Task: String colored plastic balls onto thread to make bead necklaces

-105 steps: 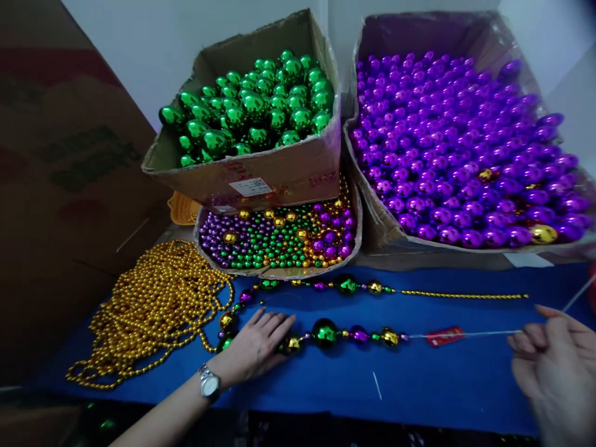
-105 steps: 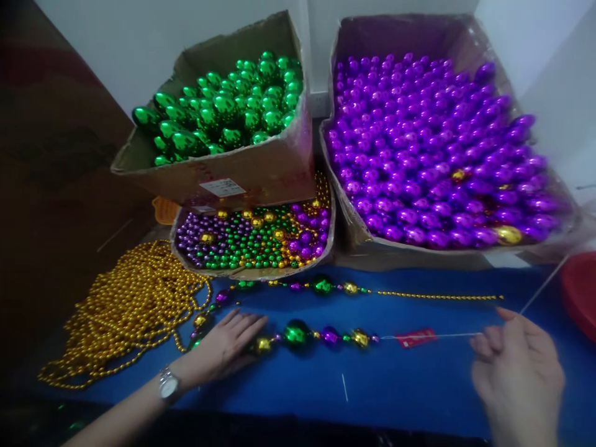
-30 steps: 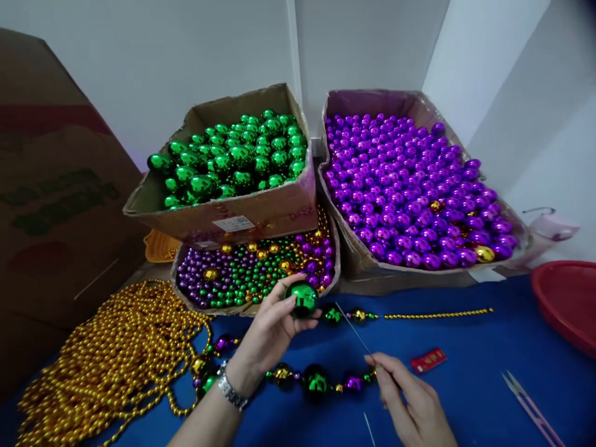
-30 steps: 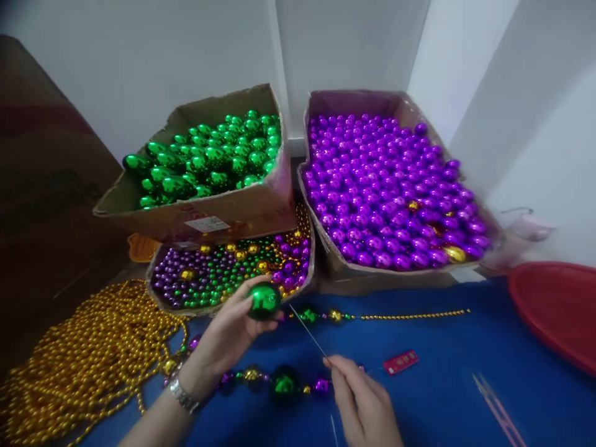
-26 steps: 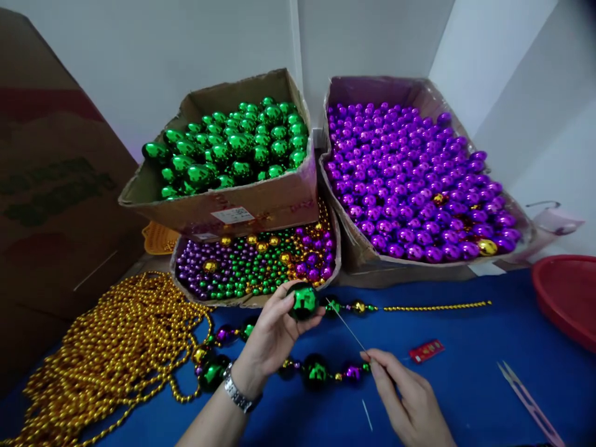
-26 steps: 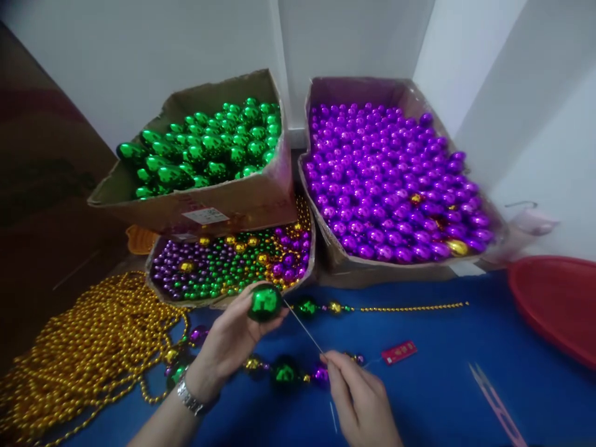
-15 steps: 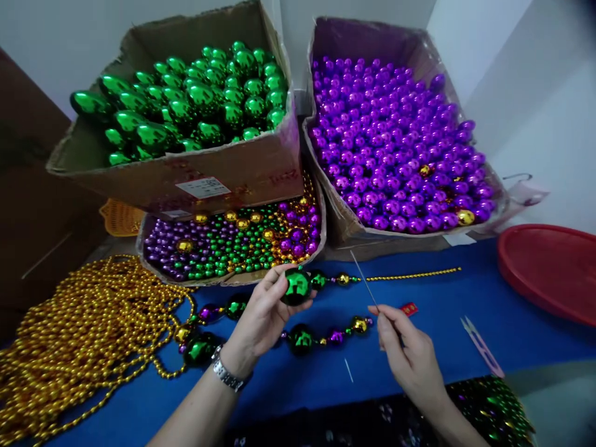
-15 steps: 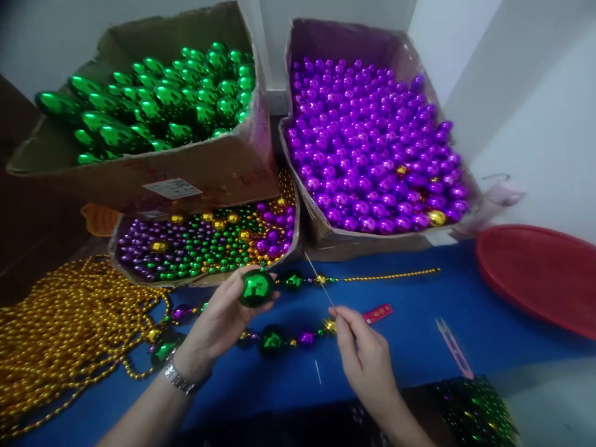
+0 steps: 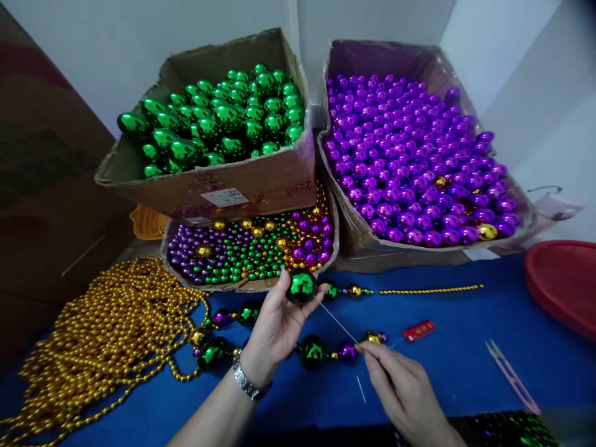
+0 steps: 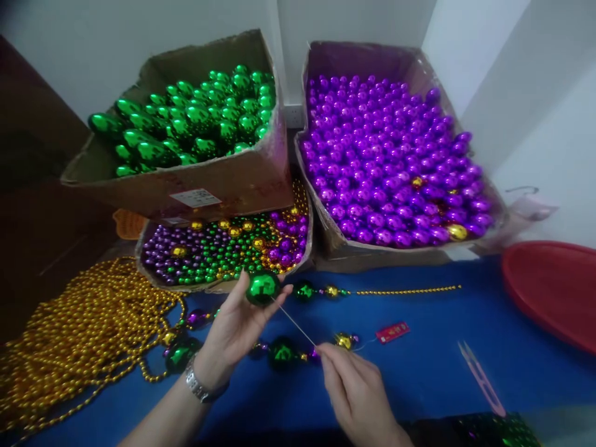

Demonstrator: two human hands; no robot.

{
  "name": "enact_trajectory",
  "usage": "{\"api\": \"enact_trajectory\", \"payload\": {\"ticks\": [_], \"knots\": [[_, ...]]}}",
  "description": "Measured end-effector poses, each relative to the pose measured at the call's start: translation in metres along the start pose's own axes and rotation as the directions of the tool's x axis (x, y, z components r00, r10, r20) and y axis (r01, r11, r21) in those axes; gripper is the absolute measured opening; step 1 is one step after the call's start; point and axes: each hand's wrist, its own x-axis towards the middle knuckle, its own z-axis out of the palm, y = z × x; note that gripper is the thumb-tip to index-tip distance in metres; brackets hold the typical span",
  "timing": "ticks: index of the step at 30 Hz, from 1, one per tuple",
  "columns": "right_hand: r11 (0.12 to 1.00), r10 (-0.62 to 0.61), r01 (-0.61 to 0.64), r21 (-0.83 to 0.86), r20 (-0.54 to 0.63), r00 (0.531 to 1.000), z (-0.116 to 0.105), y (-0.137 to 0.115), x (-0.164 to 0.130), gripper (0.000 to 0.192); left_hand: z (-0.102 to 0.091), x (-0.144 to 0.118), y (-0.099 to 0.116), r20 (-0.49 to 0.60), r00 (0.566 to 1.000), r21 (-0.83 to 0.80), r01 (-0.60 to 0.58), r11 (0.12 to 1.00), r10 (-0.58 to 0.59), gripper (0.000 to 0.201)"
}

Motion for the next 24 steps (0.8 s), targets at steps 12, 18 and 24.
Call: {"api": "enact_trajectory", "payload": {"ticks": [12,18,24], "knots": [[0.997,-0.006,0.008,-0.070,0.023,1.000,-0.0002,0.0007,0.0017,0.023,-0.0010,-0.0017,-0.0037,-0.025,0.997,0.021,-0.067,0.998,0.068,0.023],[0.997,-0.016,0.017,-0.079,0.020,1.000,-0.0046,-0.0026,0.0022,0.024,-0.0029,-0.0047,-0.0048,0.065,0.984,0.095,-0.171,0.981,0.166,0.020],[0.996,-0.043,0.043,-0.075,0.005,0.999,-0.0053,-0.0056,0.0021,0.024,-0.0042,-0.0050,-0.0054,0.059,0.984,0.113,-0.171,0.979,0.165,0.022]]}}
